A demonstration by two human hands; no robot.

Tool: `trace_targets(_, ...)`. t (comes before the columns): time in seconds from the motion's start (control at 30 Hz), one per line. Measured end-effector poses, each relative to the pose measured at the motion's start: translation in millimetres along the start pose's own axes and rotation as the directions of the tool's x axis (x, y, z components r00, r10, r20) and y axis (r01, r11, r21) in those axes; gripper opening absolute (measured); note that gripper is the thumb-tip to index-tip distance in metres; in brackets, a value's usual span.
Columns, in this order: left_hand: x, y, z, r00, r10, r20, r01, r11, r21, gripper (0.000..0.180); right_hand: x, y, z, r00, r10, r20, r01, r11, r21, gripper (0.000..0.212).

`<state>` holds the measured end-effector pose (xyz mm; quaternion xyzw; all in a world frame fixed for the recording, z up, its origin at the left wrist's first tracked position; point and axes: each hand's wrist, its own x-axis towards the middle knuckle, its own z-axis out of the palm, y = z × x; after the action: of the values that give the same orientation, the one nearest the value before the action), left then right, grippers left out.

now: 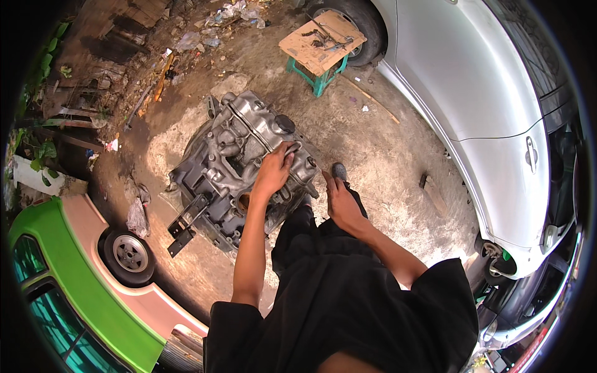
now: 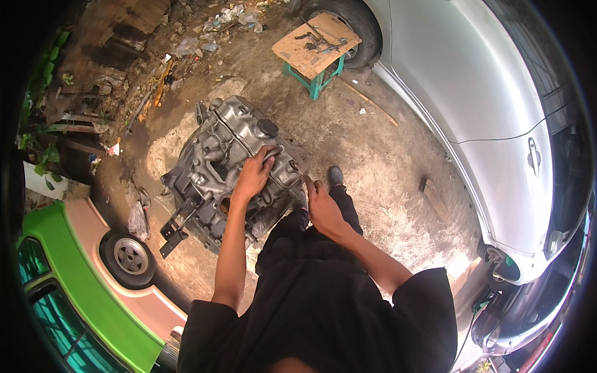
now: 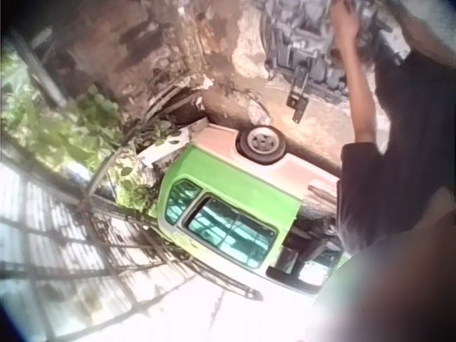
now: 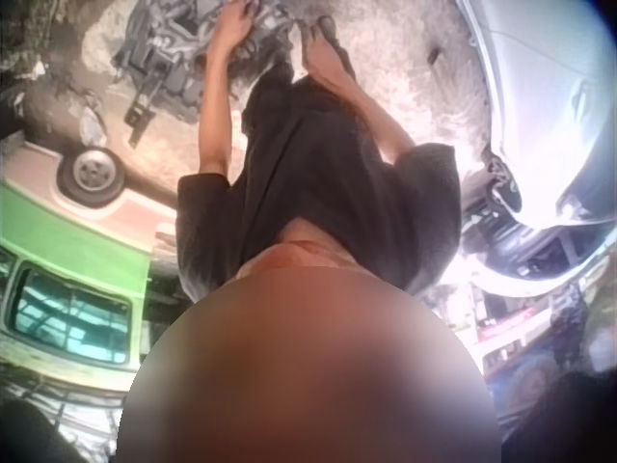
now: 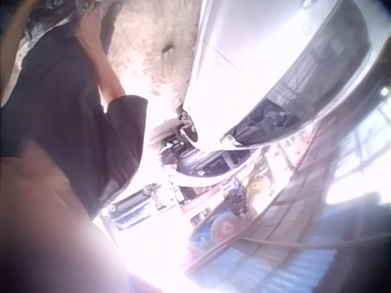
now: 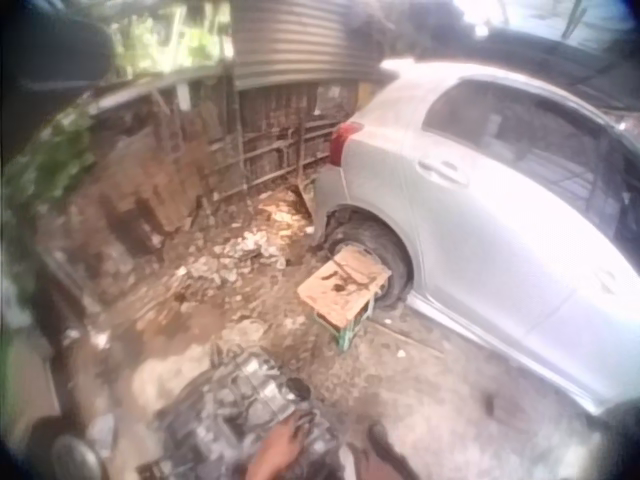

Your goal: The person places a metal valve cover onto a car engine block and secures it by inserting and tightening multiple bolts with a wrench. The person works methodically, moving around the engine to access different bolt locations.

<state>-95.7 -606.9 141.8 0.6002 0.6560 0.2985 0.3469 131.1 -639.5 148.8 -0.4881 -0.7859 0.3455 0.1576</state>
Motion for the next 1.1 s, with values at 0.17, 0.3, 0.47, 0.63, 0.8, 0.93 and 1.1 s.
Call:
trace_targets(0.17, -3, -6, 5, 0.994, 0.070, -0.088, -0.074, 0.997, -0.038, 0.031, 33, -42, -10, 0.942, -0.334, 0.036, 0.336, 0.936, -0.100, 0.039)
trace_targets(0.3, -2, -6, 1, 0.996, 0.065, -0.063, -0.070, 0.994, -0.084, 0.032, 91, -30, -1, 0.924, -0.377, 0.059, 0.372, 0.925, 0.080, 0.036)
trace_targets(0.47, -1, -1, 1, 0.998, 0.002, -0.065, -0.006, 0.998, -0.061, 0.032, 73, 48, 31, 0.927, 0.269, -0.262, -0.079, 0.822, 0.563, 0.030)
trace_targets(0.63, -3, -3, 2, 0.998, -0.002, -0.067, 0.000, 0.999, -0.037, 0.030, 35, 112, 68, 0.833, 0.545, 0.092, -0.401, 0.481, 0.779, 0.030)
trace_targets(0.8, -2, 3, -2, 0.998, -0.060, -0.017, 0.059, 0.997, -0.059, 0.031, 22, 121, 51, 0.899, 0.438, 0.003, -0.238, 0.482, 0.843, 0.026)
trace_targets(0.93, -12, 16, 2, 0.991, -0.041, -0.124, 0.051, 0.995, 0.080, 0.033, 15, 120, 23, 0.894, 0.448, -0.036, -0.198, 0.464, 0.864, 0.025)
trace_targets(1.1, -39, 39, 26, 0.923, 0.090, -0.375, 0.027, 0.955, 0.295, 0.040, -4, 131, -14, 0.904, 0.420, -0.079, -0.132, 0.451, 0.883, 0.024)
